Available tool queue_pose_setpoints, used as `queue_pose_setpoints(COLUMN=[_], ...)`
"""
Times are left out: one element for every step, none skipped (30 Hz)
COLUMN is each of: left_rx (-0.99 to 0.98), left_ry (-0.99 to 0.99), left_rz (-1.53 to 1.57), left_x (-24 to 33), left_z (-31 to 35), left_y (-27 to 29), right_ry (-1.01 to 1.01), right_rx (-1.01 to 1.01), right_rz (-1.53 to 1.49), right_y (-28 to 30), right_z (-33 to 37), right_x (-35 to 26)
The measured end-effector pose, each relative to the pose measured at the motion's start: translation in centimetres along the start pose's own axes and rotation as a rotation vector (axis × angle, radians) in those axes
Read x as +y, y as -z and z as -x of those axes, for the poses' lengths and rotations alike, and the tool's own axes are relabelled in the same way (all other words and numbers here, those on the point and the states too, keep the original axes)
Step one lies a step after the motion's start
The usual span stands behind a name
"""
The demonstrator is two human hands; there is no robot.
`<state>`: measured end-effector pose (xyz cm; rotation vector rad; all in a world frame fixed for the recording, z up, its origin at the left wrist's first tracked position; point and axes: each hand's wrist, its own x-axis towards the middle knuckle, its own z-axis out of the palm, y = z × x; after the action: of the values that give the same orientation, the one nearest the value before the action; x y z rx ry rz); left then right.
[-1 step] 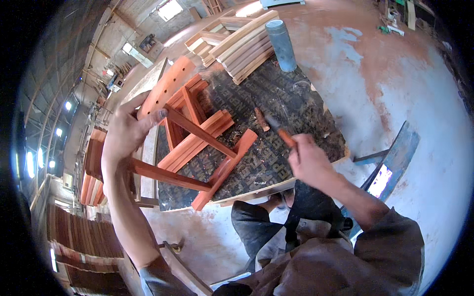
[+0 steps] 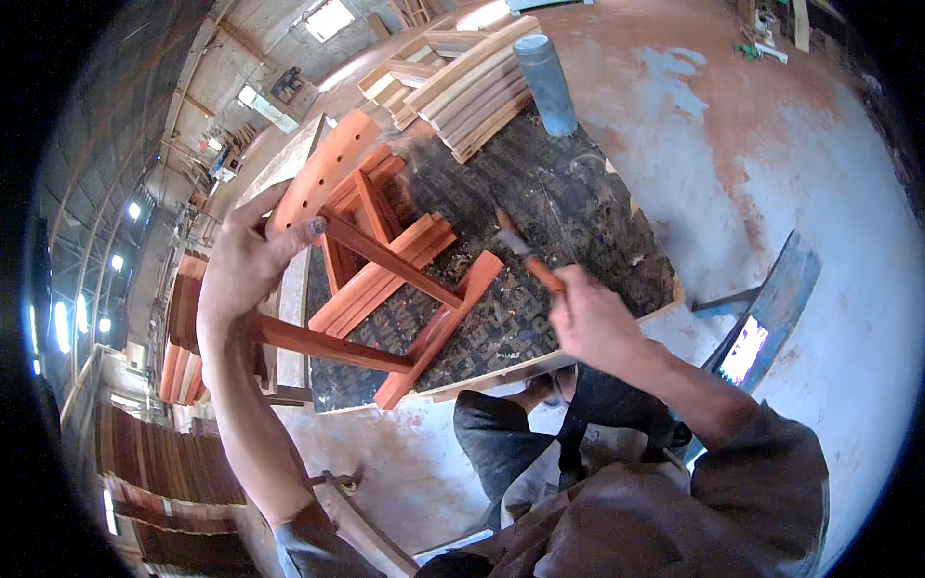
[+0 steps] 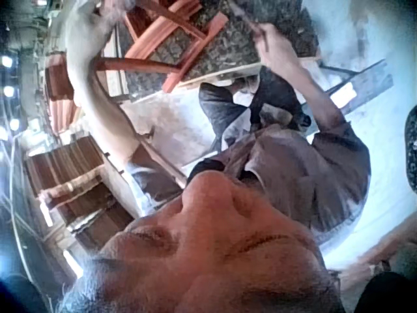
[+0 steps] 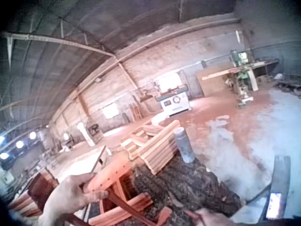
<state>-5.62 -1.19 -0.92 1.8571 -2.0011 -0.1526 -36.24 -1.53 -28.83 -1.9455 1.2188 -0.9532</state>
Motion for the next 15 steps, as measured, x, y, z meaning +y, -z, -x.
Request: queue_pose_setpoints(left_rx=[-0.009, -0.023, -0.028, -0.034, -0.039, -0.044, -0.026, -0.009, -0.002, 0.006, 0.003, -0.003, -0.012, -0.025, -0.030], left_ry=[0.016, 0.010, 0.021, 0.054, 0.088, 0.123, 0.094, 0.064, 0.062, 0.069, 0.103, 0.119, 0.133, 0.129, 0.133], left_rz=[0.043, 0.105, 0.136, 0.165, 0.192, 0.218, 0.239, 0.260, 0.270, 0.279, 0.278, 0.279, 0.282, 0.288, 0.277], left_x=[0.0, 0.0, -0.4, -0.1, 0.2, 0.4, 0.0, -0.6, -0.8, -0.8, -0.5, -0.2, 0.3, 0.6, 0.9], left_z=[1.0, 1.0, 0.8, 0.9, 0.9, 0.8, 0.6, 0.3, 0.1, 0.2, 0.5, 0.5, 0.6, 0.6, 0.5], left_y=[0.6, 0.4, 0.3, 0.3, 0.3, 0.5, 0.1, -0.4, -0.6, -0.7, -0.6, -0.3, -0.2, -0.1, 0.0], right_ry=[0.060, 0.109, 0.104, 0.104, 0.094, 0.134, 0.173, 0.212, 0.166, 0.128, 0.090, 0.052, 0.069, 0.086, 0.102], right_rx=[-0.081, -0.141, -0.152, -0.167, -0.220, -0.195, -0.171, -0.147, -0.180, -0.228, -0.276, -0.323, -0.312, -0.300, -0.288], right_rz=[-0.102, -0.185, -0.144, -0.100, -0.160, -0.186, -0.200, -0.214, -0.238, -0.233, -0.227, -0.221, -0.227, -0.233, -0.240], right_y=[-1.2, -1.8, -2.3, -2.6, -3.3, -4.1, -4.6, -5.0, -5.0, -4.9, -4.6, -4.7, -5.0, -5.6, -6.0], right_z=[-0.2, -0.3, -0.5, -0.7, -0.8, -0.8, -0.7, -0.8, -0.9, -0.9, -1.0, -1.2, -1.6, -2.3, -2.8], right_x=[-1.5, -2.4, -3.7, -4.6, -4.6, -4.4, -4.2, -4.0, -3.7, -3.8, -4.0, -4.0, -4.2, -4.7, -4.8])
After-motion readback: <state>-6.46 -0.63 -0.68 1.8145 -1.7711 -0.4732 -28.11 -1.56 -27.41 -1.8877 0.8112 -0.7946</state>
